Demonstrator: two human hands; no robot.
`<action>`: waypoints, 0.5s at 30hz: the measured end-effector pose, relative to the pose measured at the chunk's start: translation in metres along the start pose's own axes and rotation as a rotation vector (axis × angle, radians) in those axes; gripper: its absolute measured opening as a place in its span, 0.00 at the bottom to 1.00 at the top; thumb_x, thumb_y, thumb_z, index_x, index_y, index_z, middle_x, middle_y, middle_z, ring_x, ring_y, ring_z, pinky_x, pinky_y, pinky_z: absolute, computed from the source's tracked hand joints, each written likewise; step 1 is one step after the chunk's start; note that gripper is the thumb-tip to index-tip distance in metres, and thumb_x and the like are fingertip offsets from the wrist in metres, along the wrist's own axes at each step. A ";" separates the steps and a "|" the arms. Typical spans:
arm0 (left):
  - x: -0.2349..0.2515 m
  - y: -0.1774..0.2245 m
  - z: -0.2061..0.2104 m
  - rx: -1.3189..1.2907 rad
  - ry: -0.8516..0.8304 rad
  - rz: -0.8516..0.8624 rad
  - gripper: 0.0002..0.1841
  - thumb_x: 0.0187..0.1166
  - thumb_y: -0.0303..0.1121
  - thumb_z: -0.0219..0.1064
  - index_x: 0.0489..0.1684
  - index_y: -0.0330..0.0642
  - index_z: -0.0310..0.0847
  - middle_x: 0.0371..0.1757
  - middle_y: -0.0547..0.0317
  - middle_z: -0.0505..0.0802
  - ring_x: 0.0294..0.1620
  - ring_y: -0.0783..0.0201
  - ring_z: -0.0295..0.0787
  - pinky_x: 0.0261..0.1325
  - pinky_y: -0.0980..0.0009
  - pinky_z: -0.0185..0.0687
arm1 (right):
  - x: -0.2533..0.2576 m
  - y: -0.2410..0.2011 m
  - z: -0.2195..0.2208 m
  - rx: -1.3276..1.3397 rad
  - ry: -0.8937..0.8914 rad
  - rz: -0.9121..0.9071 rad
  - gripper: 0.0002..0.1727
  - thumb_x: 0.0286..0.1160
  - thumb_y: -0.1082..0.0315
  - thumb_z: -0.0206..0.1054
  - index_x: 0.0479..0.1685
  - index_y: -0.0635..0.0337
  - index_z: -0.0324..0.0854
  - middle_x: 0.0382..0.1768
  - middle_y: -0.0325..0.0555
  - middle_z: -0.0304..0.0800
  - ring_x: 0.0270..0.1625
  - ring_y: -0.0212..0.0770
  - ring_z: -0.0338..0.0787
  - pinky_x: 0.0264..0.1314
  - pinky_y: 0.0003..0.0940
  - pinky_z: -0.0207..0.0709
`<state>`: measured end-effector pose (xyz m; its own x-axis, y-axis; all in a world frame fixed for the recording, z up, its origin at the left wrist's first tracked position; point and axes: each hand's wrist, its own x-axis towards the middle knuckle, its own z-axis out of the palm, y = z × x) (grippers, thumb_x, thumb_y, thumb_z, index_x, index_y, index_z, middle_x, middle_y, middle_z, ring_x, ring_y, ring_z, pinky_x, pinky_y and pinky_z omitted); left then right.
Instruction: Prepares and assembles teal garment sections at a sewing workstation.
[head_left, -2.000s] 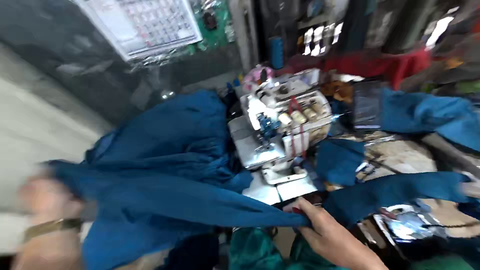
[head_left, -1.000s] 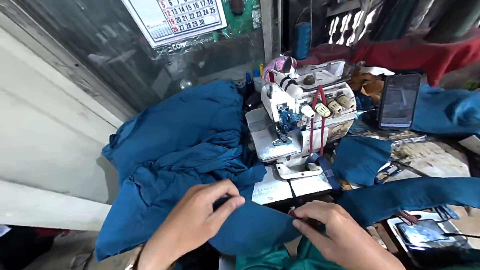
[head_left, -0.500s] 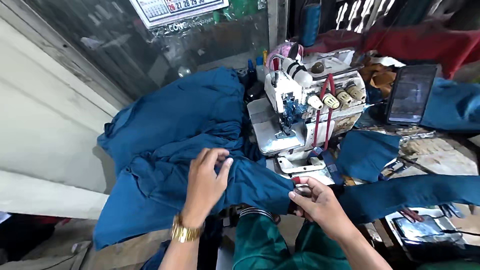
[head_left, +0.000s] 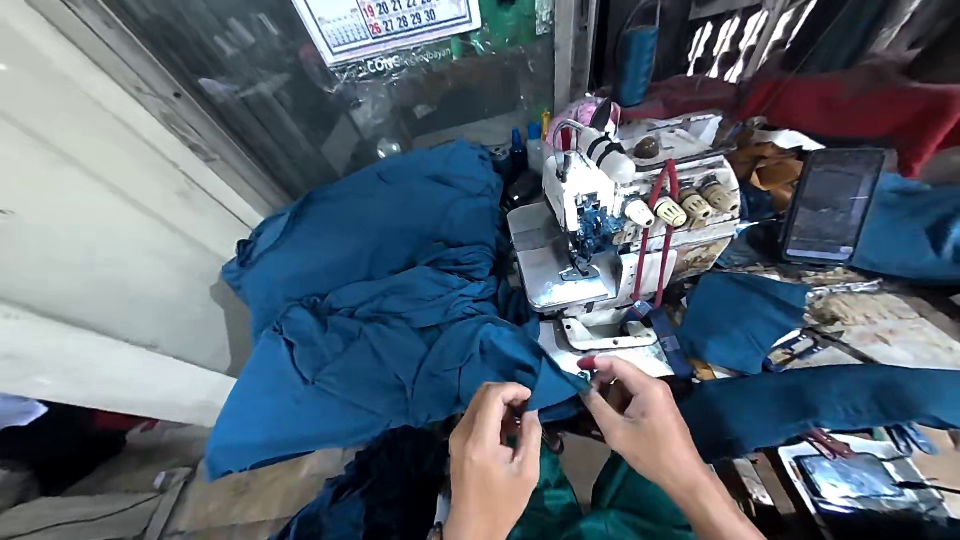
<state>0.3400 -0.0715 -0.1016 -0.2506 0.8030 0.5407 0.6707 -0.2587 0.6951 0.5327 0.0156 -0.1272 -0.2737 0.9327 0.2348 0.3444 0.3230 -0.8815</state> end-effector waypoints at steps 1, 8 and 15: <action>0.000 0.002 -0.002 0.054 0.029 0.031 0.08 0.71 0.29 0.72 0.45 0.41 0.90 0.41 0.63 0.91 0.31 0.76 0.86 0.29 0.79 0.87 | -0.002 -0.003 0.006 0.000 0.002 -0.004 0.11 0.73 0.59 0.69 0.50 0.43 0.92 0.32 0.27 0.91 0.24 0.26 0.84 0.24 0.26 0.80; 0.018 -0.024 -0.025 -0.049 0.047 -0.006 0.11 0.85 0.27 0.57 0.57 0.37 0.83 0.49 0.59 0.93 0.45 0.69 0.91 0.46 0.72 0.91 | -0.008 -0.042 0.030 0.060 -0.197 -0.108 0.11 0.83 0.56 0.65 0.48 0.48 0.90 0.31 0.30 0.91 0.29 0.26 0.88 0.32 0.28 0.86; 0.088 0.017 -0.038 0.406 0.047 0.235 0.11 0.82 0.35 0.67 0.50 0.38 0.91 0.45 0.54 0.94 0.42 0.65 0.93 0.46 0.65 0.92 | 0.020 -0.065 0.010 0.167 -0.293 0.101 0.16 0.81 0.60 0.68 0.64 0.48 0.80 0.35 0.34 0.96 0.26 0.34 0.94 0.24 0.34 0.90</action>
<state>0.3030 -0.0257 -0.0237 -0.0849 0.7201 0.6887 0.9296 -0.1915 0.3149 0.4958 0.0118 -0.0689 -0.5006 0.8649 0.0370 0.2374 0.1782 -0.9549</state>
